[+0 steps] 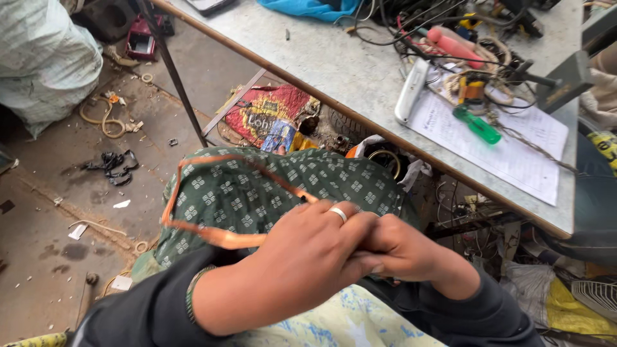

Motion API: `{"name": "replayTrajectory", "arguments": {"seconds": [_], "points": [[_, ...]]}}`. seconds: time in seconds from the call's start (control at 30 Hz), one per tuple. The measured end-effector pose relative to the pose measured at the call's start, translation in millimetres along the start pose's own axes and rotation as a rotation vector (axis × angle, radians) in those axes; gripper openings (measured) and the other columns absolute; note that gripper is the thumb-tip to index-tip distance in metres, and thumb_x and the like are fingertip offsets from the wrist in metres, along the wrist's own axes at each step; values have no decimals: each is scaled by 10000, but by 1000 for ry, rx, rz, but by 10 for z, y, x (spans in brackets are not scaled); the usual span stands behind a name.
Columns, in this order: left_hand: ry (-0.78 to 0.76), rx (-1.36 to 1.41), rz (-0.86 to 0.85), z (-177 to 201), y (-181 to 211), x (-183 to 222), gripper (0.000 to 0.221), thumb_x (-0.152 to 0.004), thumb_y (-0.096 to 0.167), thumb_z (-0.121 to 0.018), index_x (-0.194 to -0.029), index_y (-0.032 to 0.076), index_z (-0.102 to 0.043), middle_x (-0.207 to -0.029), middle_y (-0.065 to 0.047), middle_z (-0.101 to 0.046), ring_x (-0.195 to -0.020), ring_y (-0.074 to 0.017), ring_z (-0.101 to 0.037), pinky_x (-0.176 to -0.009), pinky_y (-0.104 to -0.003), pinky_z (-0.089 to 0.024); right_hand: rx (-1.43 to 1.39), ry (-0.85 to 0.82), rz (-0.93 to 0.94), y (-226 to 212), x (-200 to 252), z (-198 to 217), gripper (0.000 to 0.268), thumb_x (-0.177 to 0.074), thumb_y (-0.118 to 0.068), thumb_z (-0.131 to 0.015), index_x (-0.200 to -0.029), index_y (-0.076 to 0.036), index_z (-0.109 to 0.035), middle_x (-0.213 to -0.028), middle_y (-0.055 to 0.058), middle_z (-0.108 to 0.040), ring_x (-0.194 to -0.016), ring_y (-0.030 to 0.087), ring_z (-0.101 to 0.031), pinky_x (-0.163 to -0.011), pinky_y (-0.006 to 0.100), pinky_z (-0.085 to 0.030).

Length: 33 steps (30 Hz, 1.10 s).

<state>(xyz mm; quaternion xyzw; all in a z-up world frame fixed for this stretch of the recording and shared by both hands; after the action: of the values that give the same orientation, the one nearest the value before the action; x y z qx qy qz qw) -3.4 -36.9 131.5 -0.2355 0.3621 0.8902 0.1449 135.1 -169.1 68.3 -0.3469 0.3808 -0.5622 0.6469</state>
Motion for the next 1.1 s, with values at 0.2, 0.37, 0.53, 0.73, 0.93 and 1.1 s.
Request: {"name": "replayTrajectory", "arguments": {"seconds": [0.2,0.37,0.53,0.73,0.93,1.1], "points": [[-453,-3,239,-337,-179,347,537,-920,584,-619,-925,48,-596,-724,-170,-684,-656,-401,-677,-585,-511,-535,147,-123,2,-27,82,-237,389,-968,-197,-715,-700,-15,-500,-641,115,-489,-590,308,-567,-542,413,-408],[-716,48,144,-427,-218,817,356,-966,434,-595,-999,80,-597,-642,-108,-673,-547,-381,-658,-489,-513,-512,-86,-250,125,-29,-14,-605,396,-923,-125,-723,-665,-38,-435,-614,86,-456,-547,285,-526,-520,418,-375],[-499,98,28,-214,-235,954,272,-985,321,-609,-869,75,-590,-610,-93,-637,-518,-318,-649,-448,-455,-497,-220,-231,157,-9,-119,-742,251,-903,-83,-703,-722,-31,-537,-619,73,-462,-526,284,-487,-498,422,-332],[-520,182,96,-92,-414,1009,281,-1005,319,-588,-859,79,-579,-591,-99,-631,-512,-317,-644,-439,-457,-484,-276,-119,131,162,-47,-830,318,-905,-59,-716,-686,-42,-487,-608,68,-420,-505,244,-409,-509,412,-289],[-573,250,166,-35,-545,953,272,-1002,336,-567,-898,86,-589,-615,-105,-649,-545,-330,-661,-460,-476,-490,-282,-94,92,273,-35,-770,253,-905,-79,-728,-725,-23,-559,-640,68,-499,-534,225,-479,-507,386,-343],[-634,279,223,-3,-610,903,269,-997,362,-548,-941,104,-599,-653,-94,-674,-595,-346,-678,-484,-498,-502,-274,-95,66,311,-5,-707,215,-909,-96,-720,-751,-14,-599,-661,78,-524,-552,223,-504,-509,380,-356]]}}
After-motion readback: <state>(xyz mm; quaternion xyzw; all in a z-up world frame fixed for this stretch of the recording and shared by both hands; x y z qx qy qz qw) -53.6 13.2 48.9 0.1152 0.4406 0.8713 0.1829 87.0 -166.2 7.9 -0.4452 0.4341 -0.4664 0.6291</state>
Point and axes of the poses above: each hand's wrist, its own x-axis away from the middle knuckle, its own z-axis out of the back of the hand, y = z × x, the point moved 4 cm from there along -x, towards the middle knuckle
